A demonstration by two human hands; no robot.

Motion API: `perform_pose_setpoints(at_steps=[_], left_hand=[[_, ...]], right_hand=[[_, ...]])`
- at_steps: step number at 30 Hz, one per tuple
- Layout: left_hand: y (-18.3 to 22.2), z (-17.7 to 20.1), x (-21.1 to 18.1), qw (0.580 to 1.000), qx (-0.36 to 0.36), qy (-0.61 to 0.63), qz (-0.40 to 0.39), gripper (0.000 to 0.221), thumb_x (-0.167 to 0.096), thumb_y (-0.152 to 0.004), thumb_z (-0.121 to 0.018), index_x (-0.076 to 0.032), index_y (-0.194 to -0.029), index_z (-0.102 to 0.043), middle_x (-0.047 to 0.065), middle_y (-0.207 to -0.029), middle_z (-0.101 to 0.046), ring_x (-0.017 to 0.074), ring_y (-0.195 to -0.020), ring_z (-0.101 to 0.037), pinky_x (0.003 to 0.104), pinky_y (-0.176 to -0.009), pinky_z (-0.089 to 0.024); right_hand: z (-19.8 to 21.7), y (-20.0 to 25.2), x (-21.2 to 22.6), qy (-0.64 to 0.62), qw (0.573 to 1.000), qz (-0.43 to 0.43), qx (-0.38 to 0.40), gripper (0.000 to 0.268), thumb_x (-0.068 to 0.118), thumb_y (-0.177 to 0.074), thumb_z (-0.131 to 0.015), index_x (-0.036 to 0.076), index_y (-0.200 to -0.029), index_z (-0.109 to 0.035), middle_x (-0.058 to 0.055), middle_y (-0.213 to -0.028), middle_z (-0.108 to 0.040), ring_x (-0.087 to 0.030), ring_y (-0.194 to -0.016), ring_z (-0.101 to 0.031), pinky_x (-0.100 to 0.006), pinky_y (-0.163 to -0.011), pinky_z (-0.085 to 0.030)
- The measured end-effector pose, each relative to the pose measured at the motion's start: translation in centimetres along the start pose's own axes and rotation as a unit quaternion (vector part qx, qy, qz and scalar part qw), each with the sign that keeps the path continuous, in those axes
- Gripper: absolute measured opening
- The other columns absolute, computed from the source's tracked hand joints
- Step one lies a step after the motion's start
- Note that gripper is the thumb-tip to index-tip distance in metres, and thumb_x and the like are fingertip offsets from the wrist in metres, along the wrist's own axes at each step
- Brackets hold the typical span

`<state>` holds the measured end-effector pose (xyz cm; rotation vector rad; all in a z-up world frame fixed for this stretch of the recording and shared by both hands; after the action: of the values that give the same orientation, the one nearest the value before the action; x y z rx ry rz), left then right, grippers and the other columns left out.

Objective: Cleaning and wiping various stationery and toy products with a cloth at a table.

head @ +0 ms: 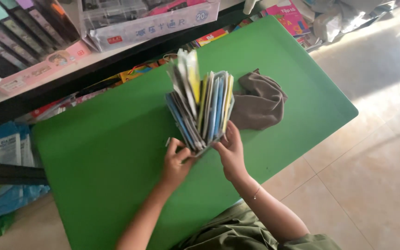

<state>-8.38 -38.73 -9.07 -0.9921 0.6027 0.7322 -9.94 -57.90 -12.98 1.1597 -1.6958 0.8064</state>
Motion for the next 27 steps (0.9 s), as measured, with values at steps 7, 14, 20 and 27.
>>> perform_pose_setpoints(at_steps=[7,14,20,27], left_hand=[[-3.6,2.1,2.3,0.995,-0.008,-0.081,0.049,0.028,-0.01,-0.084,-0.086,-0.005,-0.099,-0.062,0.012,-0.102,-0.06,0.0295,-0.095,-0.066,0.043,-0.077,-0.054],[-4.9,0.3,5.5,0.985,0.012,0.002,0.172,0.083,-0.014,-0.078,-0.085,-0.001,-0.147,-0.041,0.025,-0.118,-0.072,0.0375,-0.109,-0.073,0.044,-0.088,-0.06],[-9.1,-2.3,6.6,0.985,0.074,0.029,0.154,0.085,-0.012,-0.079,-0.085,-0.006,-0.151,-0.04,0.024,-0.118,-0.073,0.037,-0.11,-0.072,0.045,-0.093,-0.058],[-15.0,-8.3,8.0,0.98,0.152,0.056,0.112,0.096,-0.004,-0.072,-0.085,-0.01,-0.155,-0.038,0.022,-0.125,-0.069,0.0349,-0.115,-0.07,0.045,-0.101,-0.053]], right_hand=[[2.7,-5.4,6.7,0.494,0.869,0.001,-0.038,0.036,0.014,-0.1,-0.061,0.022,-0.135,-0.066,-0.005,-0.149,-0.065,-0.025,-0.116,-0.068,-0.034,-0.102,-0.059],[2.2,-11.1,10.0,0.799,0.536,0.269,0.043,0.068,0.05,-0.067,-0.08,0.026,-0.13,-0.068,-0.018,-0.142,-0.056,-0.047,-0.131,-0.048,-0.069,-0.101,-0.036],[11.9,-14.4,8.8,0.783,0.597,0.172,0.002,0.042,0.033,-0.09,-0.074,0.018,-0.129,-0.07,-0.005,-0.144,-0.061,-0.031,-0.139,-0.05,-0.054,-0.113,-0.038],[13.0,-15.4,11.3,0.679,0.716,0.164,-0.005,0.049,0.03,-0.098,-0.068,0.004,-0.139,-0.061,-0.018,-0.142,-0.058,-0.038,-0.137,-0.047,-0.063,-0.115,-0.016]])
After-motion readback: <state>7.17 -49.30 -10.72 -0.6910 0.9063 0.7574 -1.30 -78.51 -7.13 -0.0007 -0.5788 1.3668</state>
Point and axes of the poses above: each hand's wrist, its own y-axis away from the middle knuckle, its own z-axis out of the back of the hand, x = y × z, the point moved 8 cm from there along -y, towards the middle knuckle
